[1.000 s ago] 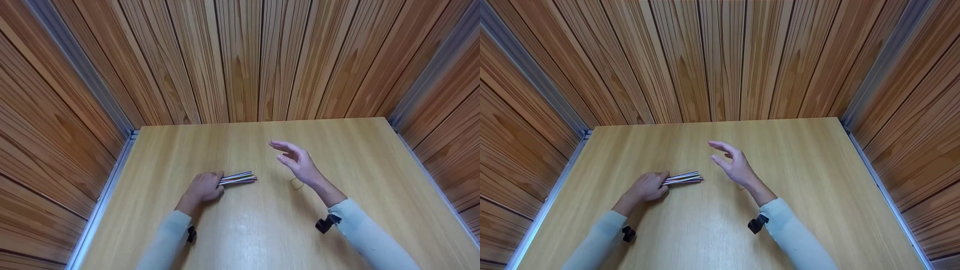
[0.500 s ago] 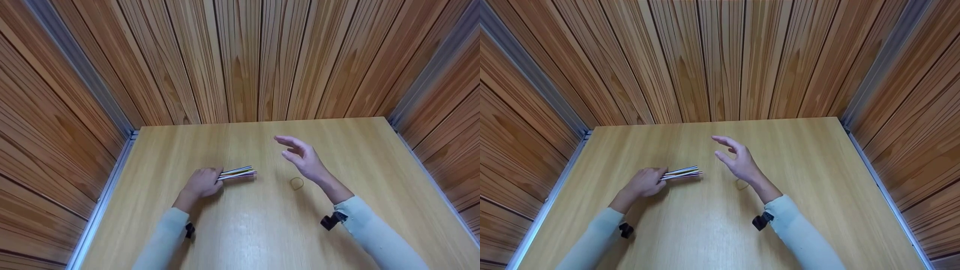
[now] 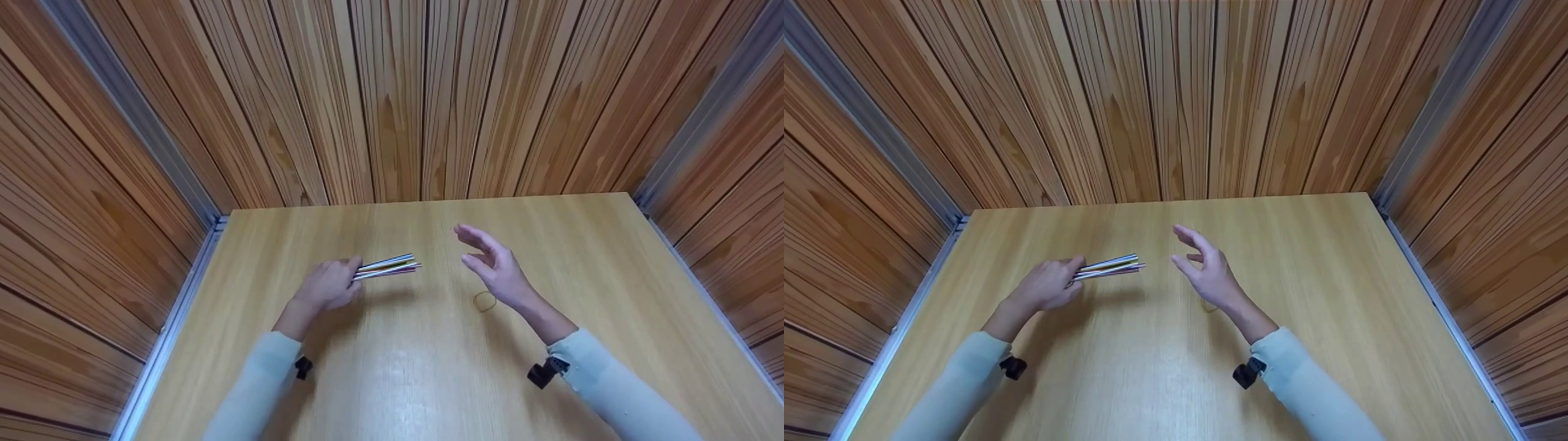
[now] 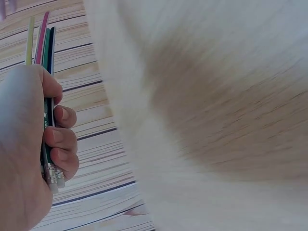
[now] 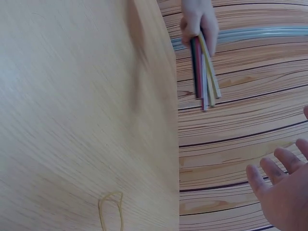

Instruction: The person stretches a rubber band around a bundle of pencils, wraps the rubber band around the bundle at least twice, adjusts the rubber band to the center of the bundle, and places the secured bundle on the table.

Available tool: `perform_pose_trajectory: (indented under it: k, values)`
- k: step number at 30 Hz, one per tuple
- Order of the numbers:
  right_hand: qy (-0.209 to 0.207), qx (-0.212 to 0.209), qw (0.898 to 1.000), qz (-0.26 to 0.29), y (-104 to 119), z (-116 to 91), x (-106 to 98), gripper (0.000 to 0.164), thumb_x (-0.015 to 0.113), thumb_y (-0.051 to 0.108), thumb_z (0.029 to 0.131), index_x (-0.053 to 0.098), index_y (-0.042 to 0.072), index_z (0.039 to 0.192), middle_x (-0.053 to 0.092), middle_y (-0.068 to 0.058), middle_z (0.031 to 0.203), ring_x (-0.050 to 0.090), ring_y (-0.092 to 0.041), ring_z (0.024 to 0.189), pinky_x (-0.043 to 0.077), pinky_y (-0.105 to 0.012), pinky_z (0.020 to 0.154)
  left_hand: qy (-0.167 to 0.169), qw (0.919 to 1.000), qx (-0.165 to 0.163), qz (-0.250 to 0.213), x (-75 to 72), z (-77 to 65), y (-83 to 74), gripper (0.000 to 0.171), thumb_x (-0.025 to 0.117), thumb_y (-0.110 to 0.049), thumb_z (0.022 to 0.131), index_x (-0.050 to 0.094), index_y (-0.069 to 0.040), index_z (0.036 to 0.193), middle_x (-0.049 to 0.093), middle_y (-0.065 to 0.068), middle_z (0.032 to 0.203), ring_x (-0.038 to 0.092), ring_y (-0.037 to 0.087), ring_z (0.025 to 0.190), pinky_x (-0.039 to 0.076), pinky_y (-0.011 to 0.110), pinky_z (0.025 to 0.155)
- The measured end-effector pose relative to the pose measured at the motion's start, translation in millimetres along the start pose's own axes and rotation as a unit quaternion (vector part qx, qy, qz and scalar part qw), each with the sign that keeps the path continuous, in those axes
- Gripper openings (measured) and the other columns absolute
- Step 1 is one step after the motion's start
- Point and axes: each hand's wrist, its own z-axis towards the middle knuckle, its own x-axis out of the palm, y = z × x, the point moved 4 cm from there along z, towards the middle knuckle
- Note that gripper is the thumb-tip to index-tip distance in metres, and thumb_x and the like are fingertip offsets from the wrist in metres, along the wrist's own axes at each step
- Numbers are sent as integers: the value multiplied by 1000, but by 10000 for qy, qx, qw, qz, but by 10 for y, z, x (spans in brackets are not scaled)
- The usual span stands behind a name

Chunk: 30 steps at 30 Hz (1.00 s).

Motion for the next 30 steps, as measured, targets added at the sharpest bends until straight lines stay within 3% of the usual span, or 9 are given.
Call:
perform_pose_trajectory:
  k: [6,16,24,30]
  values:
    - [46,176,9997,185,-42,-27,23,61,56,-6,112,38,-6,170,47,-25,176,43,-47,165,47,-11,118,-296,9990,172,272,-127,-8,-101,22,61,-22,109,57,-7,123,48,1,82,44,18,68,34,31,62]
    - [140,333,9991,241,-105,-83,84,64,54,-6,113,31,-7,172,42,-27,178,41,-49,166,45,-9,117,-255,9993,207,175,-269,35,-237,20,61,-25,111,57,-8,123,47,1,81,45,19,69,34,32,64]
    - [203,419,9985,303,-138,-101,135,67,55,-4,113,28,-6,174,41,-25,180,42,-46,167,47,-10,116,-293,9985,336,325,-310,125,-343,23,61,-27,112,57,-9,125,49,2,82,47,19,68,36,32,63]
    - [534,449,9970,338,-145,-122,219,68,54,-4,114,24,-8,175,34,-27,182,37,-48,169,44,-9,117,-411,9972,529,324,-300,179,-457,22,60,-26,111,58,-8,125,51,2,84,47,18,69,36,31,63]
